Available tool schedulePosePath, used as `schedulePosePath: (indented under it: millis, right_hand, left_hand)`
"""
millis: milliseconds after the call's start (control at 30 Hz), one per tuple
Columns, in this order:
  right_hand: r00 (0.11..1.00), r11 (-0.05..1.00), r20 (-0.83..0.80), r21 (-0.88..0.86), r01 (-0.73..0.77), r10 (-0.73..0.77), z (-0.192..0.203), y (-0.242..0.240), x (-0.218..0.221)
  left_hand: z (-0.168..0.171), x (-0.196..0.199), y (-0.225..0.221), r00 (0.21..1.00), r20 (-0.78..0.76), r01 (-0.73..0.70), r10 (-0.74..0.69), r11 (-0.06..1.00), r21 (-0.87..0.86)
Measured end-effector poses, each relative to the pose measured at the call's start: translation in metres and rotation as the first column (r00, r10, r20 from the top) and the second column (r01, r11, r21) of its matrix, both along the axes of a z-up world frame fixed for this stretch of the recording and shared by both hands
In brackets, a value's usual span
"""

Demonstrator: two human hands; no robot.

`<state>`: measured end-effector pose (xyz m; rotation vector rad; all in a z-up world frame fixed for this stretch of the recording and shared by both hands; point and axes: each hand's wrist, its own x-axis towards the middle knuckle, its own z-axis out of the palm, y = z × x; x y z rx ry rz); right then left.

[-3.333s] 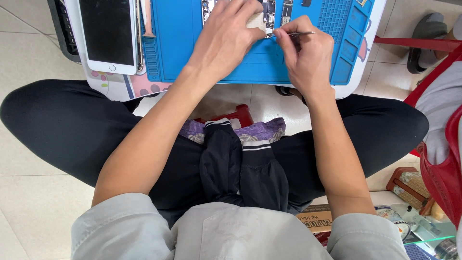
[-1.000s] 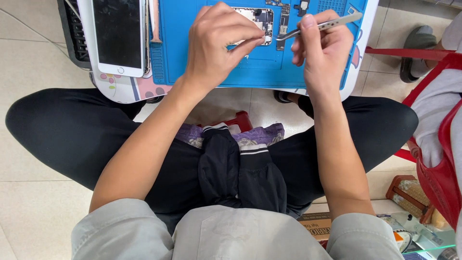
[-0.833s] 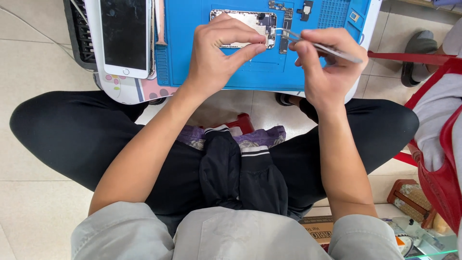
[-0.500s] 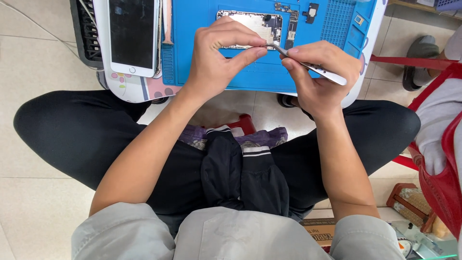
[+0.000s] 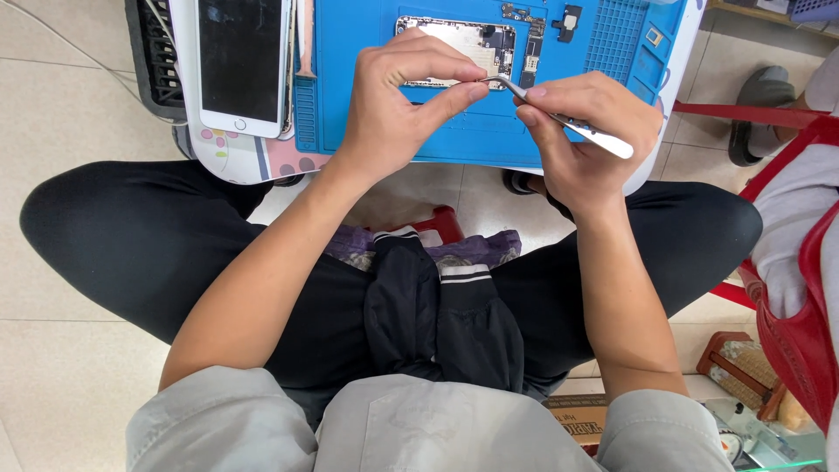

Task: The person is sitting cross-legged on the floor, working on a disassembled smartphone motherboard placed on a blue anti-static mat. They use tweezers to carefully remove small components and connectors from the circuit board, placing them on the mat. The person also uses a small screwdriver to unscrew parts of the device.

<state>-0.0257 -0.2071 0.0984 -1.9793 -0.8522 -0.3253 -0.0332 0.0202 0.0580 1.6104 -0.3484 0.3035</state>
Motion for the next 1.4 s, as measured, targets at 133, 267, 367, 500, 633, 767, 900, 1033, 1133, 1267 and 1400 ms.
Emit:
schedulePosePath:
  millis: [133,267,367,500,633,767,900,1033,1133,1267,1400]
  right_hand:
    - [1.000,1.000,0.012,-0.006,-0.012,0.012,0.000,0.001,0.000]
    - [1.000,1.000,0.012,0.006,0.000,0.000,-0.002,0.001,-0.001]
    - [1.000,1.000,0.016,0.004,-0.002,0.002,-0.002,0.001,0.000]
    - [0.999,0.999,0.044,-0.035,-0.005,0.006,0.000,0.000,0.001]
    - [0.998,1.000,0.056,-0.021,-0.023,0.024,-0.003,0.000,0.003]
    - [0.996,0.999,0.078,-0.021,-0.042,0.043,-0.005,-0.001,0.004]
    - [0.994,0.998,0.098,-0.041,-0.052,0.056,-0.003,0.001,0.003]
    - [0.992,0.998,0.118,-0.050,-0.039,0.044,-0.004,0.003,0.003]
    - [0.993,0.998,0.115,-0.065,-0.014,0.022,-0.005,0.004,0.003]
    - [0.996,0.996,0.021,-0.009,0.090,-0.089,-0.015,0.009,-0.002]
    - [0.963,0.985,-0.247,0.103,0.139,-0.110,-0.036,0.034,-0.021]
  left_hand:
    - [0.001,0.000,0.000,1.000,0.020,-0.012,0.012,1.000,0.025]
    - [0.002,-0.001,-0.001,1.000,0.014,-0.024,0.023,0.999,0.031]
    - [0.000,0.000,0.000,1.000,0.017,-0.026,0.025,0.999,0.030]
    - [-0.001,-0.001,-0.002,1.000,0.001,-0.018,0.018,0.999,0.028]
    - [-0.002,-0.001,-0.003,1.000,-0.006,-0.027,0.028,0.999,0.031]
    - [-0.004,0.000,-0.003,0.999,0.000,-0.035,0.035,0.999,0.036]
    - [-0.004,0.000,-0.003,0.999,-0.005,-0.043,0.044,0.998,0.044]
    - [-0.008,0.001,-0.005,0.999,0.010,-0.042,0.041,0.998,0.044]
    - [-0.010,0.002,-0.004,0.999,-0.005,-0.032,0.033,0.998,0.058]
    - [-0.013,0.009,0.011,0.990,0.142,-0.074,0.012,0.894,0.442]
    - [-0.022,0.019,0.033,0.904,0.428,-0.358,0.009,0.564,0.744]
